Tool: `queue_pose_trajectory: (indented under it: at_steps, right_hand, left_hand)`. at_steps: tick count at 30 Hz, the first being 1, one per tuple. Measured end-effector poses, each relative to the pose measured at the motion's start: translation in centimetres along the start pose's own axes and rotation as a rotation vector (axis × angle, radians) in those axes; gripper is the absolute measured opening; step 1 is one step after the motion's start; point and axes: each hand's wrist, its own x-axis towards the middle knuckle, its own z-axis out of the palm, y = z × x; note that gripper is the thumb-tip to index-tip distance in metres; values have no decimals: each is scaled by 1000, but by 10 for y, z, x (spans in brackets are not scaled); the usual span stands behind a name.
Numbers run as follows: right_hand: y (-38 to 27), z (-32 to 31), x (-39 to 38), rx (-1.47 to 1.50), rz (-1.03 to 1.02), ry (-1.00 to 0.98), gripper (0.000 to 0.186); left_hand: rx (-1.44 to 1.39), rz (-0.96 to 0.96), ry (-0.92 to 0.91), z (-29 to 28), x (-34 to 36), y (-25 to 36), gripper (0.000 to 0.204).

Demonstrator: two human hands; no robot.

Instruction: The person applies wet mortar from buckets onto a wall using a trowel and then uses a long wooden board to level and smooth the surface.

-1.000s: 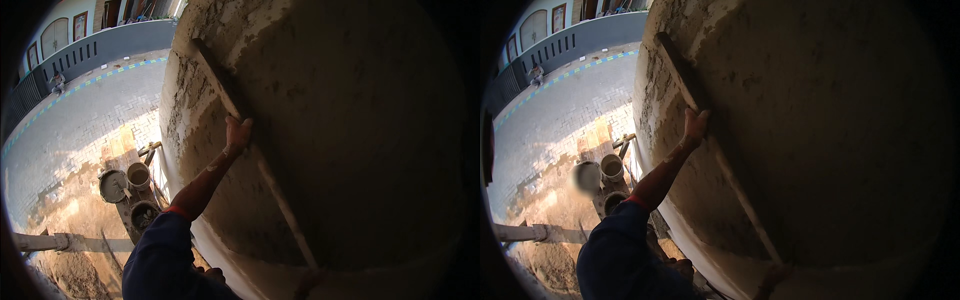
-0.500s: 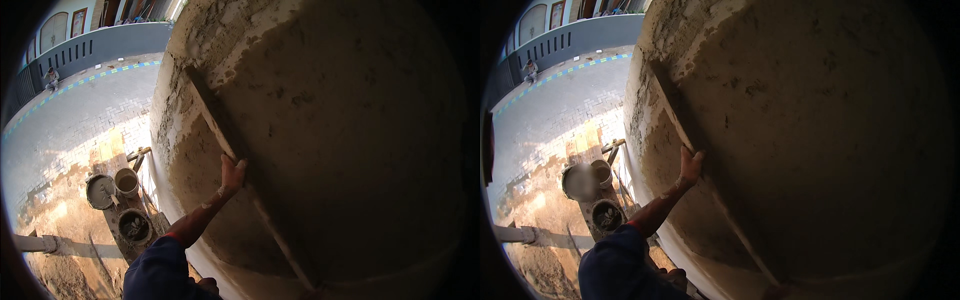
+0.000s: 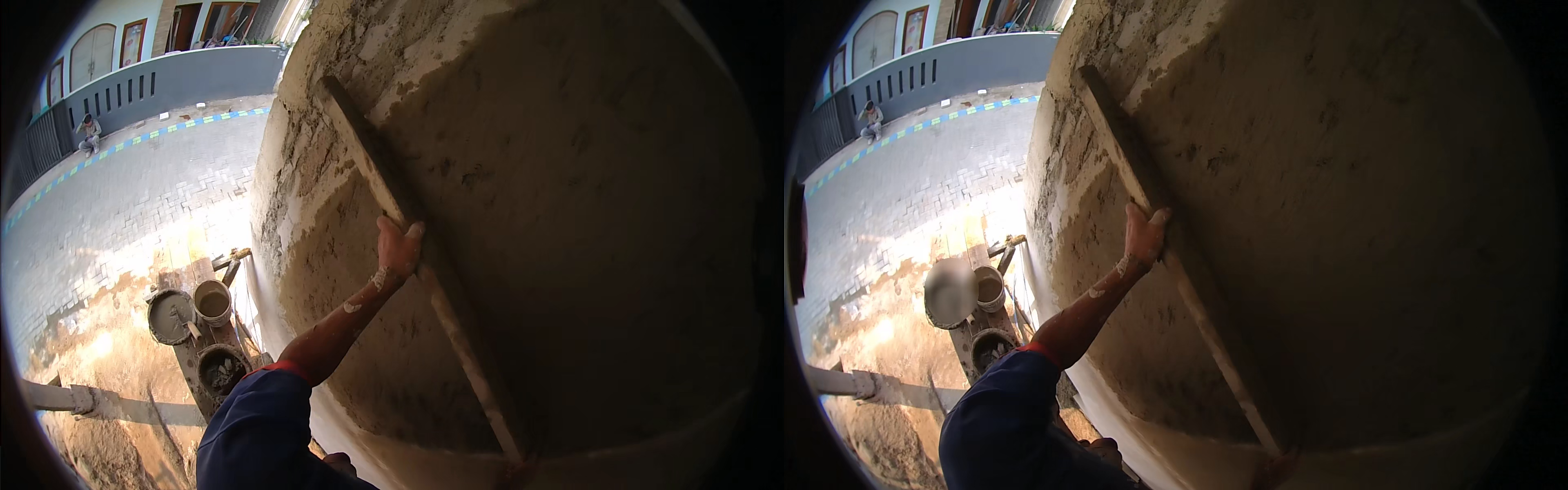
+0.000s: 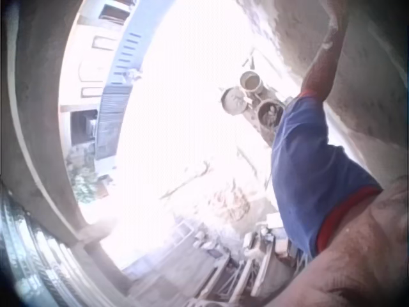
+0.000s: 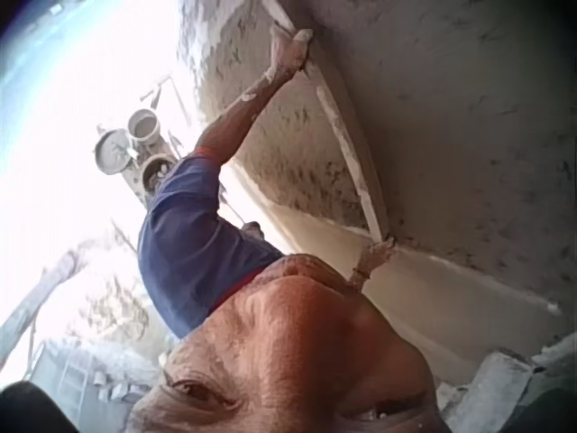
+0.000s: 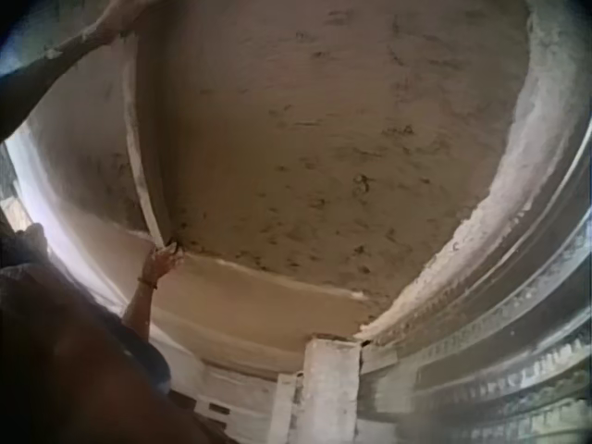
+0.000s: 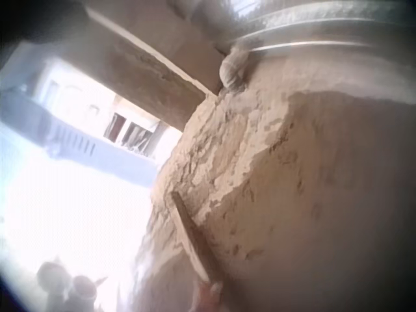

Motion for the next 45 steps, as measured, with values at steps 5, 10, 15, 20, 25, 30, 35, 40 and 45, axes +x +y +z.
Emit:
queue_pose_trajectory:
  at_steps: [5, 10, 15, 20, 25, 30, 35, 40, 45]
  right_hand:
    - [24, 7, -25, -61, -121, 60, 62]
    - [-10, -25, -3, -2, 37, -40, 60]
    - [-19, -48, 9, -193, 37, -12, 60]
    - [-29, -53, 12, -313, 39, -42, 65]
    - [15, -43, 1, -102, -44, 61, 56]
    - [35, -26, -13, -78, 17, 61, 58]
    - [-18, -68, 28, -127, 65, -19, 65]
    - [-12, -50, 39, -207, 63, 40, 72]
    - [-2, -75, 30, 6, -9, 153, 67]
  left_hand:
    - [-35, 68, -2, 8, -49, -55, 48]
    - [84, 152, 16, 7, -25, 4, 50]
    - [10, 186, 36, 12, -11, 32, 46]
    - [-21, 140, 64, 12, 1, 30, 43]
    - [-60, 91, -10, 23, -49, -13, 45]
    - [-99, 91, -70, 30, -77, -22, 47]
    - [-24, 266, -2, 28, 6, 120, 48]
    - [29, 306, 16, 32, 32, 150, 51]
    - [-62, 142, -6, 32, -10, 81, 50]
